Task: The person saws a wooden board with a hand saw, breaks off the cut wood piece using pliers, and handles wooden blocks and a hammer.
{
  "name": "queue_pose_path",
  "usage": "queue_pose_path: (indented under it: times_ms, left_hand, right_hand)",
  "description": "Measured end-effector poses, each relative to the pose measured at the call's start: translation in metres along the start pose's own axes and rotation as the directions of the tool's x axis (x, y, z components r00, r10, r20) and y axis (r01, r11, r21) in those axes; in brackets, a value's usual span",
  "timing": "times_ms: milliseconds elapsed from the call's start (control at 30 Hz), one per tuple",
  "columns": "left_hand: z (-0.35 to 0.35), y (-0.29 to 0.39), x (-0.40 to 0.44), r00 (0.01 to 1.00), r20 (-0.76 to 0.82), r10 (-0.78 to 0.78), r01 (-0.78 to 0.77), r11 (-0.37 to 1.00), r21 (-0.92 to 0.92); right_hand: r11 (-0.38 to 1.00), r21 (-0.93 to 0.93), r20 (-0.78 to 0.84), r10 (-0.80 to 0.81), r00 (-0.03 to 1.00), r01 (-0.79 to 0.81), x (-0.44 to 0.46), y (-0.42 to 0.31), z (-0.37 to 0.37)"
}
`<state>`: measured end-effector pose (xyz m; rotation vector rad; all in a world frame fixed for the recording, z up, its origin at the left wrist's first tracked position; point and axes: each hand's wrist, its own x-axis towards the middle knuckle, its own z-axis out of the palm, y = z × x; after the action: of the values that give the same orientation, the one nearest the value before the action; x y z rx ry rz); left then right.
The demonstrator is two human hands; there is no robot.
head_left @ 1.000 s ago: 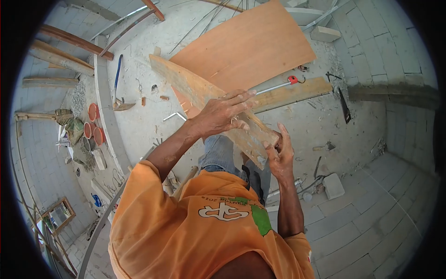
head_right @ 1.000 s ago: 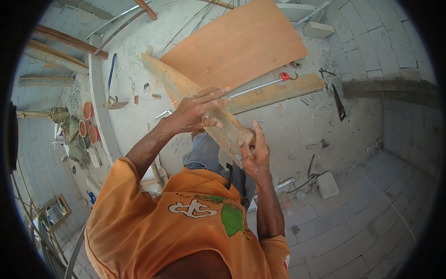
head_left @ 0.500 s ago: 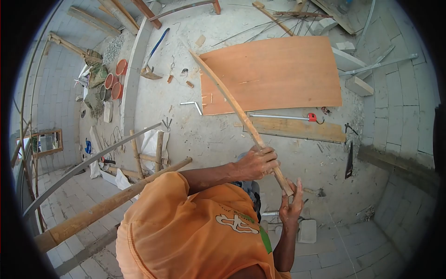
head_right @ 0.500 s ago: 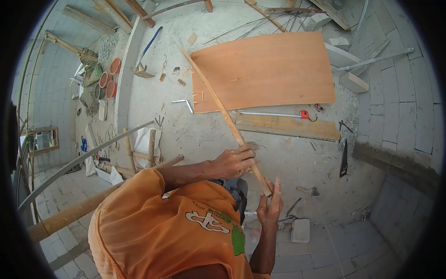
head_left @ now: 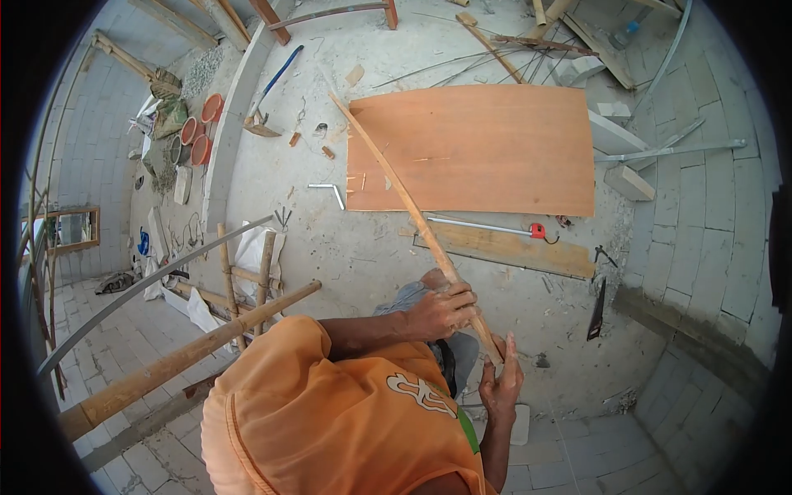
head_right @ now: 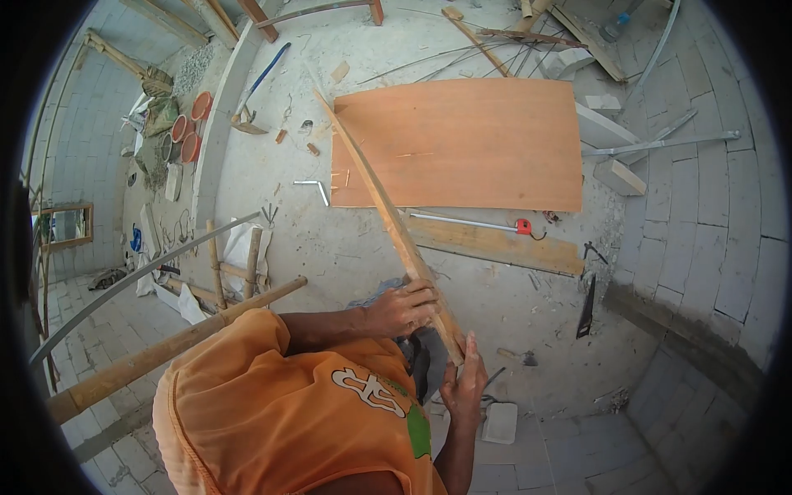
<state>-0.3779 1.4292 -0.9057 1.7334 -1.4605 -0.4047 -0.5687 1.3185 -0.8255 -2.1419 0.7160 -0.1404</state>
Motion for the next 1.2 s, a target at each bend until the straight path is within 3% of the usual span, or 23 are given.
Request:
queue_pose_path:
  times_ms: [167,333,433,500,633,700,800,1100,1167,1200]
  left_hand:
    - [0.011,-0.001,0.006,0.999,-0.005,-0.044,0.043,0.999,-0.021]
    - [0.027,-0.003,0.019,0.994,-0.088,-0.069,0.067,0.997,-0.022]
    - [0.056,0.005,0.022,0.977,-0.135,-0.164,0.153,0.984,-0.088]
    - [0.072,0.005,0.028,0.973,-0.18,-0.145,0.136,0.989,-0.066]
    - [0.11,0.017,0.033,0.969,-0.183,-0.165,0.153,0.985,-0.078]
    - [0.129,0.02,0.04,0.964,-0.204,-0.173,0.182,0.983,0.024]
    - [0.166,0.021,0.045,0.973,-0.143,-0.183,0.196,0.977,0.085]
    - [0.283,0.007,0.085,0.975,-0.087,-0.205,0.22,0.946,0.239]
    - [0.305,0.002,0.091,0.974,-0.062,-0.216,0.225,0.943,0.246]
    - [0.313,-0.001,0.092,0.972,-0.047,-0.232,0.236,0.938,0.252]
  right_hand:
    - [0.997,-0.025,0.069,0.08,0.994,-0.079,0.004,0.013,-0.001]
    - [0.987,-0.158,-0.016,-0.034,0.999,0.031,0.011,0.039,-0.012]
    - [0.989,-0.139,-0.139,0.029,0.99,-0.048,0.007,0.056,-0.018]
    - [0.982,-0.162,-0.205,0.063,0.977,-0.098,0.001,0.078,-0.026]
    - [0.986,-0.15,-0.263,0.03,0.964,-0.071,-0.02,0.128,-0.041]
    - [0.99,-0.12,-0.321,0.037,0.946,-0.08,-0.032,0.153,-0.056]
    - [0.979,-0.025,-0.332,0.184,0.925,-0.204,-0.065,0.197,-0.081]
    - [0.835,-0.044,-0.355,0.5,0.79,-0.548,-0.215,0.394,-0.129]
    - [0.612,0.318,-0.201,0.79,0.58,-0.724,-0.237,0.438,-0.124]
    - [0.598,0.331,-0.193,0.8,0.568,-0.73,-0.231,0.444,-0.124]
